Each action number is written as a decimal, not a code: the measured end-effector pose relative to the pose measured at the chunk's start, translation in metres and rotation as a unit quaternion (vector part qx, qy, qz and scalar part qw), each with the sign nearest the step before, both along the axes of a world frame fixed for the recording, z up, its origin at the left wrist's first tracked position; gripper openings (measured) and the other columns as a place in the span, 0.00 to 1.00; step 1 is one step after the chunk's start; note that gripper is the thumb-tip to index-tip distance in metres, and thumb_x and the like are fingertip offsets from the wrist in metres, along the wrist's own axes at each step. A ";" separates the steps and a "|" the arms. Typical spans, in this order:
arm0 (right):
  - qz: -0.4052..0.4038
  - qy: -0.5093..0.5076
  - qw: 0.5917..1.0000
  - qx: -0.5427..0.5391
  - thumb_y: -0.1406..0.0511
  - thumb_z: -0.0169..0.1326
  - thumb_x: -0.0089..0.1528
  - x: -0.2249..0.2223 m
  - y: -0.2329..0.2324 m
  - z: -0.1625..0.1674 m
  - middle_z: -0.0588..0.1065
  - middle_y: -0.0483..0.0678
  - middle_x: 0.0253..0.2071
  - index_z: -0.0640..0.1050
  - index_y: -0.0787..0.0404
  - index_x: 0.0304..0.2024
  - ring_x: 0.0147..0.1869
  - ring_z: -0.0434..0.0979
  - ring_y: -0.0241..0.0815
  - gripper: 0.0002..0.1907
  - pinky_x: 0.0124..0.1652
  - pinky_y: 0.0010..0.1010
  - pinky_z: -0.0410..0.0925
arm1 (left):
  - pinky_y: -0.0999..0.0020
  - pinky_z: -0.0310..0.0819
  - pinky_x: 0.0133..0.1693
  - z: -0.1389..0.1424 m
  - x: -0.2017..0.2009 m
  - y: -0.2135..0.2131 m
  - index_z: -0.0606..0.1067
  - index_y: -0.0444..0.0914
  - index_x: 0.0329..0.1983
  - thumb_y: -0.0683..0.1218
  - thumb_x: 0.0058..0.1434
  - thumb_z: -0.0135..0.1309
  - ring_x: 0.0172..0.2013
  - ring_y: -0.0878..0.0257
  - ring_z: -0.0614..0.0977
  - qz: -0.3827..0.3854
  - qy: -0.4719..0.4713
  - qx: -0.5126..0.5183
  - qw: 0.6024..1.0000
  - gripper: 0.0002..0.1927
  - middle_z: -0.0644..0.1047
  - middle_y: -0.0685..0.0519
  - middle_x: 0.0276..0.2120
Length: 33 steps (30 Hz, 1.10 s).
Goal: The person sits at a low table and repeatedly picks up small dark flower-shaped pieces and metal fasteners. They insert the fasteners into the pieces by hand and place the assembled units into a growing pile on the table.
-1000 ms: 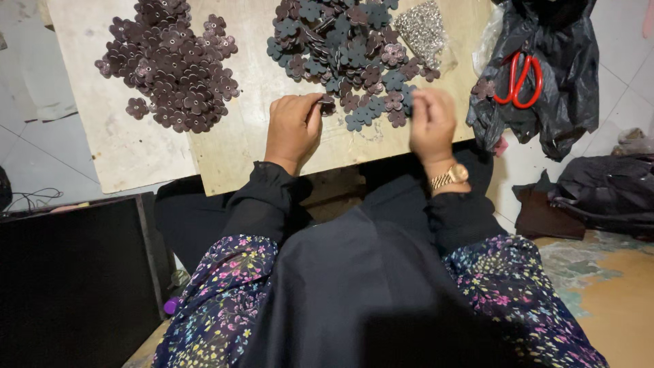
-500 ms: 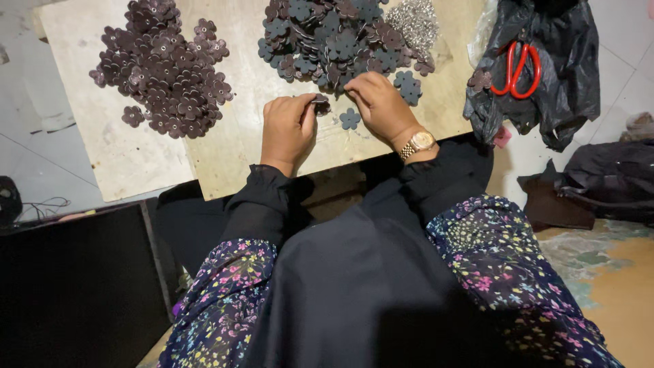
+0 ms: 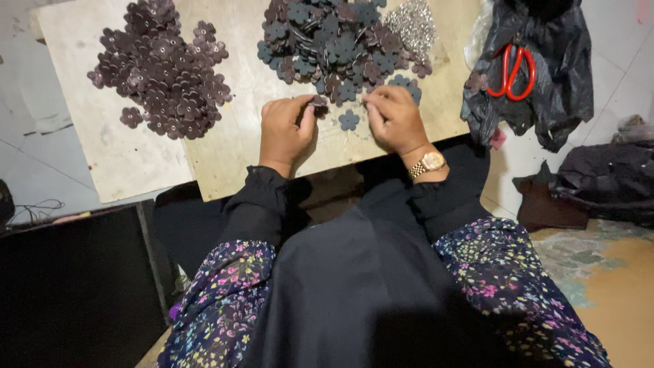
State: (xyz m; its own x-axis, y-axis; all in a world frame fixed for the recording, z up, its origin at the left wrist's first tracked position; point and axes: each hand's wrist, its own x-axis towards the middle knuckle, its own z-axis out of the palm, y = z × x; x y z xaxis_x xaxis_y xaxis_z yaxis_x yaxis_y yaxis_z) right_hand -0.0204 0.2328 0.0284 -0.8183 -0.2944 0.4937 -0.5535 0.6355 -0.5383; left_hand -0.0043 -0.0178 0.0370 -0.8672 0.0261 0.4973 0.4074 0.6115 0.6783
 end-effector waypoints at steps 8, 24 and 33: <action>-0.126 0.095 0.986 -0.048 0.71 0.59 0.65 -0.007 0.017 -0.006 0.77 0.52 0.48 0.80 0.61 0.47 0.56 0.75 0.53 0.08 0.59 0.43 0.68 | 0.57 0.68 0.50 -0.010 -0.005 -0.002 0.81 0.39 0.44 0.42 0.63 0.59 0.39 0.52 0.81 0.003 -0.006 -0.019 1.000 0.08 0.80 0.50 0.32; -0.257 0.025 0.966 0.015 0.64 0.66 0.62 -0.087 0.071 -0.019 0.68 0.56 0.62 0.85 0.54 0.51 0.61 0.68 0.56 0.14 0.61 0.41 0.64 | 0.57 0.68 0.51 -0.007 -0.005 -0.001 0.80 0.39 0.45 0.42 0.63 0.59 0.40 0.52 0.81 0.011 0.010 -0.016 1.000 0.07 0.80 0.50 0.35; -0.278 -0.030 0.957 0.077 0.57 0.67 0.65 -0.091 0.063 -0.019 0.68 0.54 0.66 0.85 0.52 0.53 0.66 0.64 0.59 0.16 0.63 0.48 0.57 | 0.57 0.68 0.51 -0.001 -0.001 0.001 0.80 0.40 0.45 0.42 0.63 0.58 0.40 0.52 0.81 0.009 -0.006 -0.018 1.000 0.07 0.80 0.50 0.34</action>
